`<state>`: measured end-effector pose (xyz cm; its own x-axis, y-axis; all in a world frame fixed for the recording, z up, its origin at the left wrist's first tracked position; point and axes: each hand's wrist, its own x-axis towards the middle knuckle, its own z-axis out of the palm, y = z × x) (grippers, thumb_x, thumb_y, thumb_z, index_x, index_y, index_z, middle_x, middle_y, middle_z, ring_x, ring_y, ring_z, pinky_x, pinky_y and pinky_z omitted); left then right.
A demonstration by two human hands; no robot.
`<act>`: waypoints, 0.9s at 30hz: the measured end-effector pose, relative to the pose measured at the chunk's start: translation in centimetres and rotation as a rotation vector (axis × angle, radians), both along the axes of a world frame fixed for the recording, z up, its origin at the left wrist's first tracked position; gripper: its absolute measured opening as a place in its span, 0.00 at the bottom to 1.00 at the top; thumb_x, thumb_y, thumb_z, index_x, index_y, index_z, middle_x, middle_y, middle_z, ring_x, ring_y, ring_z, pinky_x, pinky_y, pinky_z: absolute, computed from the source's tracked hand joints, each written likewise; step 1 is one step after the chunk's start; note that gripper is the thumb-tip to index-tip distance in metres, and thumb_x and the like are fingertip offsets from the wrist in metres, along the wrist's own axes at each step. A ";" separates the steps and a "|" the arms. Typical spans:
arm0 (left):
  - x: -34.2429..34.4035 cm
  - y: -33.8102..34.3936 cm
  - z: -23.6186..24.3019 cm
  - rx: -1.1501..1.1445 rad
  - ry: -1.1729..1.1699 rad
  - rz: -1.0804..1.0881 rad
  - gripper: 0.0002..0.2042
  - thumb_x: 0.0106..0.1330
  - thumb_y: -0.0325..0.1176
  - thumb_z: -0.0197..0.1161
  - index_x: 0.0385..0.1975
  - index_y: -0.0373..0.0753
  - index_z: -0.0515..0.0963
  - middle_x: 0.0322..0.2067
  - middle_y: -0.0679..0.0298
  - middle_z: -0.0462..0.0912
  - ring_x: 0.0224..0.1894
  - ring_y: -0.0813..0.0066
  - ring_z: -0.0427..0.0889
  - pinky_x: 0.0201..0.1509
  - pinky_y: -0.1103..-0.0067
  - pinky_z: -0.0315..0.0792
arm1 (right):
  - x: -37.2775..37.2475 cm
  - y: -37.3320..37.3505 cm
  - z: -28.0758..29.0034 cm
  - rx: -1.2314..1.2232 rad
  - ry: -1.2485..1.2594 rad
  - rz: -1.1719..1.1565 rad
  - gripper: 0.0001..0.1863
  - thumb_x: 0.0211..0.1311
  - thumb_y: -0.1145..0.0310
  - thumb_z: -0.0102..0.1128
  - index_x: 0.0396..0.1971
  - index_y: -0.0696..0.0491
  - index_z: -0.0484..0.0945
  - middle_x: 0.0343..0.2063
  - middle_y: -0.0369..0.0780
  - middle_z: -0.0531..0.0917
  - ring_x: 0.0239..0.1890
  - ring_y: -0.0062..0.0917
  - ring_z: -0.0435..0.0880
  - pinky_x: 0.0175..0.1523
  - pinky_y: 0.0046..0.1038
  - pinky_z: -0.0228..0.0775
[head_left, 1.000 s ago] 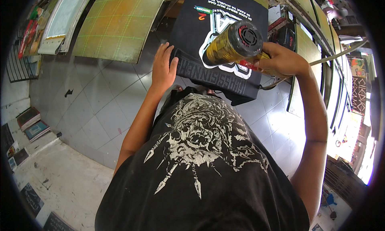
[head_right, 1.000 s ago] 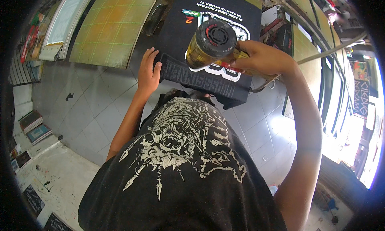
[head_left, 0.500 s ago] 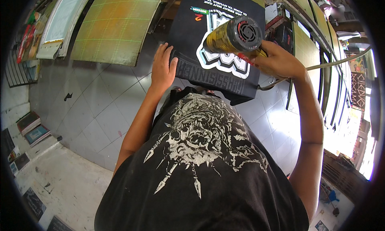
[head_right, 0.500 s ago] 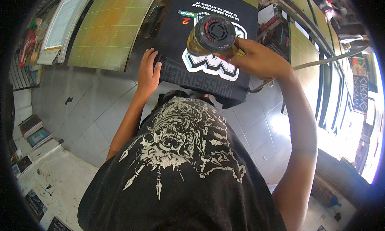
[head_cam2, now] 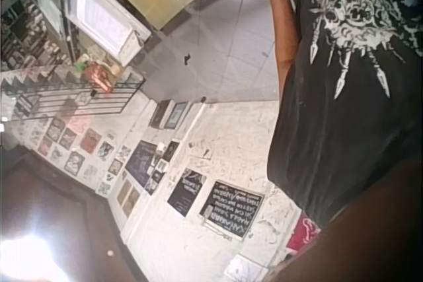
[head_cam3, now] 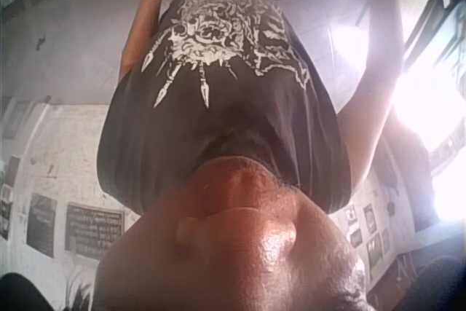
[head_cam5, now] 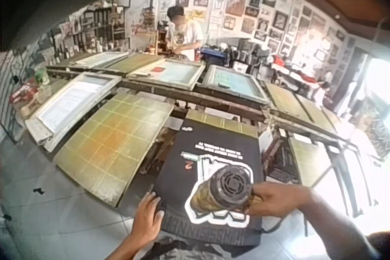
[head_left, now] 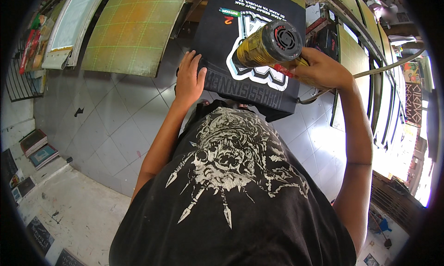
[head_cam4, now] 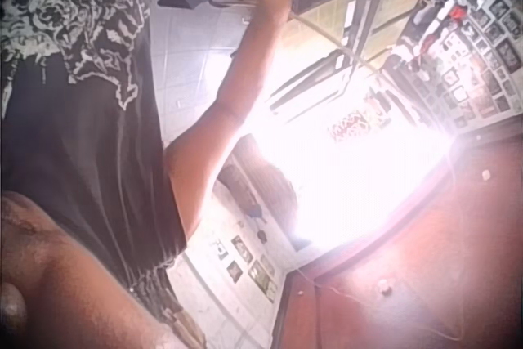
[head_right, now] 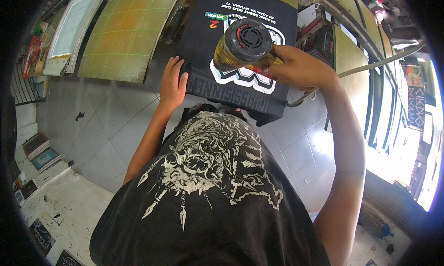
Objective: The person uses a heat gun to dry ink on a black shirt, then lowers a screen onto another shirt, pulls ink across it using a squeegee, lifts the screen, and uses the heat gun again to dry the newly printed design.
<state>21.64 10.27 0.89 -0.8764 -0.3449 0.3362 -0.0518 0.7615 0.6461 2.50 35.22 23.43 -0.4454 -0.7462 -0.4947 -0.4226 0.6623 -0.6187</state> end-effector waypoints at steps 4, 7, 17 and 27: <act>-0.1 0.0 0.0 -0.012 0.010 -0.002 0.20 0.66 0.36 0.53 0.54 0.31 0.69 0.59 0.46 0.66 0.64 0.46 0.60 0.65 0.61 0.56 | 0.4 0.1 -0.3 -0.096 -0.003 -0.071 0.25 0.56 0.62 0.59 0.51 0.59 0.72 0.38 0.43 0.80 0.39 0.24 0.77 0.46 0.27 0.69; -0.1 0.0 -0.1 -0.010 0.004 -0.003 0.20 0.65 0.36 0.53 0.54 0.31 0.69 0.59 0.46 0.66 0.64 0.47 0.60 0.65 0.61 0.56 | 0.4 -0.2 0.1 -0.059 -0.020 -0.065 0.25 0.56 0.62 0.59 0.52 0.59 0.71 0.39 0.43 0.80 0.40 0.23 0.78 0.47 0.26 0.69; 0.1 0.1 0.2 0.007 0.022 0.015 0.19 0.65 0.35 0.53 0.54 0.32 0.69 0.59 0.47 0.65 0.64 0.47 0.60 0.65 0.62 0.56 | 1.1 -0.2 0.3 0.030 -0.079 -0.099 0.24 0.56 0.61 0.60 0.51 0.57 0.73 0.38 0.41 0.80 0.39 0.22 0.78 0.46 0.24 0.67; 0.4 0.0 -0.1 0.011 0.052 0.013 0.20 0.65 0.35 0.53 0.54 0.32 0.68 0.59 0.47 0.66 0.63 0.46 0.60 0.65 0.60 0.56 | -1.5 -0.9 0.0 -0.075 -0.010 -0.198 0.26 0.57 0.62 0.58 0.56 0.56 0.70 0.46 0.42 0.79 0.45 0.25 0.77 0.55 0.26 0.65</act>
<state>22.04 10.23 0.78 -0.8531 -0.3602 0.3775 -0.0278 0.7538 0.6565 1.02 34.30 23.43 -0.5826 -0.6794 -0.4461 -0.2824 0.6839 -0.6727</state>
